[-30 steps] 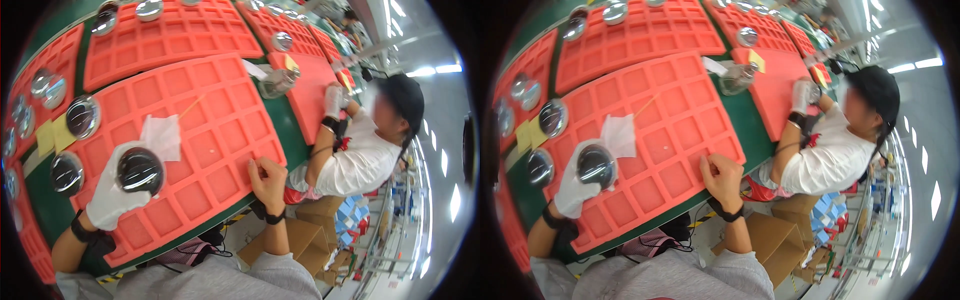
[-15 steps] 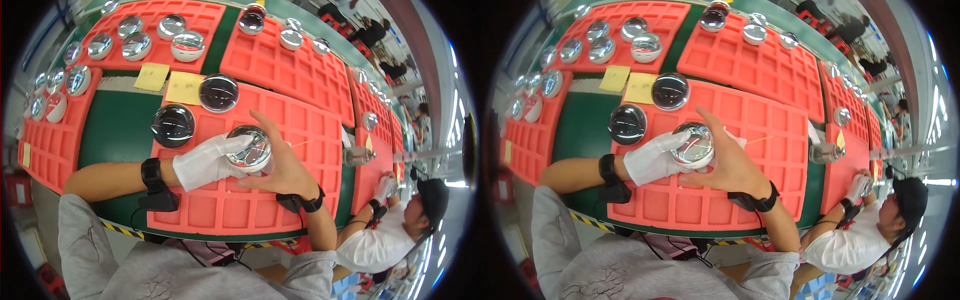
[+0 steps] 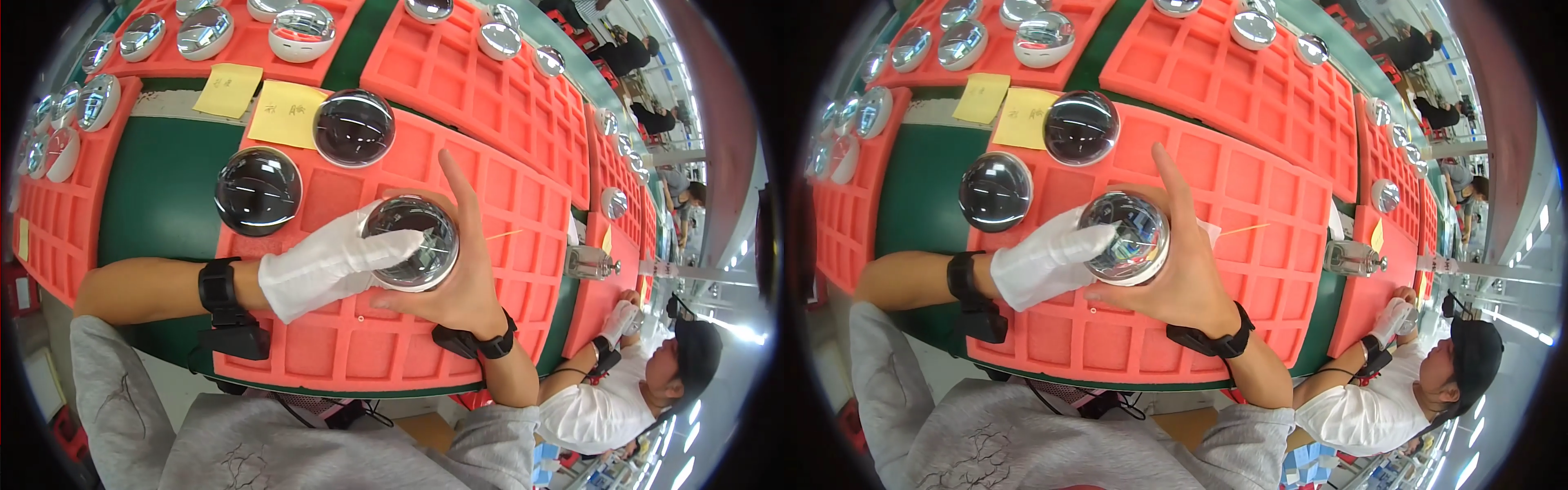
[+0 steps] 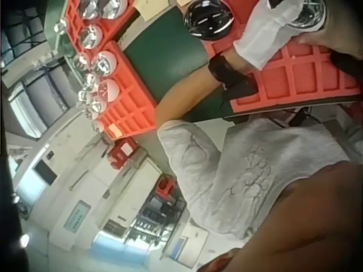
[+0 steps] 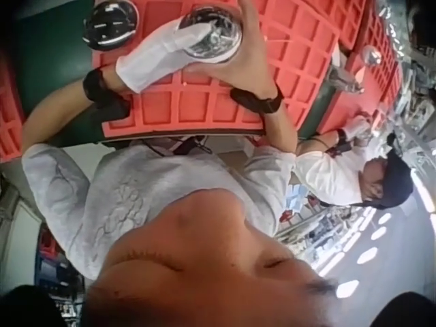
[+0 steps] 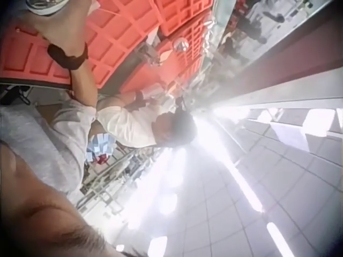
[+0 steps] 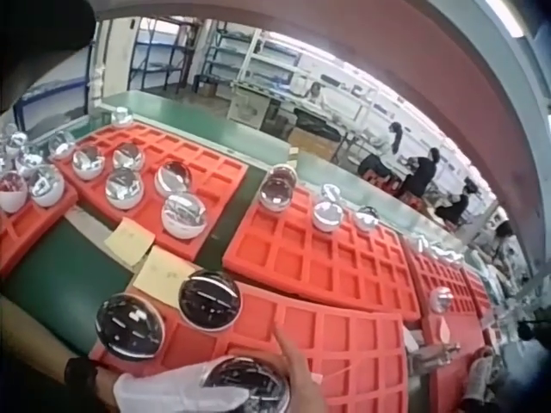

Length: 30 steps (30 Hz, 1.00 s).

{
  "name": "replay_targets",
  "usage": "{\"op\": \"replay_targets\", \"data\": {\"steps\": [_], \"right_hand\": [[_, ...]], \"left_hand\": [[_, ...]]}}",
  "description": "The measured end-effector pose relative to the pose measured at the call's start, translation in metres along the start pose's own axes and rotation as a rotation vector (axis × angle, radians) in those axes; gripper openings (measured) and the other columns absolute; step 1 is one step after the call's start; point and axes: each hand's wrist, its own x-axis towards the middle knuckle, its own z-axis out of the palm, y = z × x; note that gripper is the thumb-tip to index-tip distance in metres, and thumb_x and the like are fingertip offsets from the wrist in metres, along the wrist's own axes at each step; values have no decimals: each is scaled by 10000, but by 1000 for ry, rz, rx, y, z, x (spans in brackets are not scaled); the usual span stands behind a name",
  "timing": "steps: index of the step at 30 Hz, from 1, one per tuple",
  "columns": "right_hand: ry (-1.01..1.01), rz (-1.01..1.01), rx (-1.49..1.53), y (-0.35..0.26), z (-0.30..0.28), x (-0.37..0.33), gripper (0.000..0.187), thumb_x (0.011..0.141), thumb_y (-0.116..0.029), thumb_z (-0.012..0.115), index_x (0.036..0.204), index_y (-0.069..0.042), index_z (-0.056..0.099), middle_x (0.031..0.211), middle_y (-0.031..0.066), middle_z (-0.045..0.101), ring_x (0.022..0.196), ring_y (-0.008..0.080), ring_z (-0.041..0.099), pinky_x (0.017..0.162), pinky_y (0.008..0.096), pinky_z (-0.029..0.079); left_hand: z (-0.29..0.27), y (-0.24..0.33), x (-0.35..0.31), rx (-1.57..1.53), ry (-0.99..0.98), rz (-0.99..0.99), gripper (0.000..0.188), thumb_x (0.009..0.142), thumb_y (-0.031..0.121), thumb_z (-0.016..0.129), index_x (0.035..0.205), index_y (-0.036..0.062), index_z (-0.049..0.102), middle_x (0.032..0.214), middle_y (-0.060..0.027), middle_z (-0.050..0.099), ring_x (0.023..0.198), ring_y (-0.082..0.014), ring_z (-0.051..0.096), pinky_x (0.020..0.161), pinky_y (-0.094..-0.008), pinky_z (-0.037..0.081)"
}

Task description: The person wipes a spherical lens with a cloth, picks up a white base, and fits the lens into it. They then wipe the assembled device, rotate it, and use a thin stick to touch the object before placing it back onto the tray.

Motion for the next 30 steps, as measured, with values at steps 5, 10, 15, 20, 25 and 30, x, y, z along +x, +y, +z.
{"op": "replay_targets", "data": {"steps": [5, 10, 15, 20, 25, 30], "right_hand": [[-51, -31, 7, 1, -5, -5, 1422, 621, -119, 988, 1639, -83, -4, 1399, 201, 566, 1341, 354, 546, 1104, 445, 462], [-158, -259, -125, 2, -14, -10, 1394, 675, -129, 963, 1641, -78, -40, 1410, 214, 584, 1433, 418, 444, 1147, 505, 391], [-166, -472, -348, -1, -13, -9, 1365, 721, -145, 940, 1639, -71, -67, 1381, 219, 617, 1436, 453, 430, 1149, 541, 367], [-162, -497, -480, 1, -14, -8, 1388, 759, -258, 925, 1619, -54, -146, 1255, 223, 660, 1338, 461, 533, 1060, 480, 475], [-181, -426, -483, 2, -15, -10, 1386, 761, -260, 922, 1618, -49, -146, 1220, 201, 667, 1260, 445, 590, 1014, 481, 497], [-166, -391, -422, 3, -13, -14, 1353, 757, -174, 918, 1629, -58, -110, 1258, 202, 664, 1279, 451, 571, 1018, 509, 485]], "left_hand": [[10, -4, -2, 315, 37, 123, 642, 903, 146, 777, 1425, 56, 414, 1296, -51, 584, 1219, -150, 580, 1025, -328, 507], [10, -17, -11, 497, -10, 264, 747, 814, 128, 846, 1394, 48, 382, 1252, -55, 591, 1180, -169, 594, 991, -333, 517], [7, -14, -12, 648, -146, 307, 762, 766, 105, 872, 1341, 47, 375, 1179, -62, 590, 1140, -187, 589, 942, -344, 521], [4, -15, -7, 661, -227, 326, 685, 796, 88, 844, 1303, 45, 386, 1126, -63, 570, 1102, -196, 575, 923, -340, 510], [-7, -26, 0, 554, -241, 359, 838, 736, 132, 932, 1329, 55, 345, 1148, -74, 592, 1032, -181, 628, 863, -348, 558], [-10, -23, -1, 658, -245, 323, 759, 765, 131, 910, 1289, 56, 366, 1084, -62, 608, 957, -157, 630, 805, -324, 554]]}}
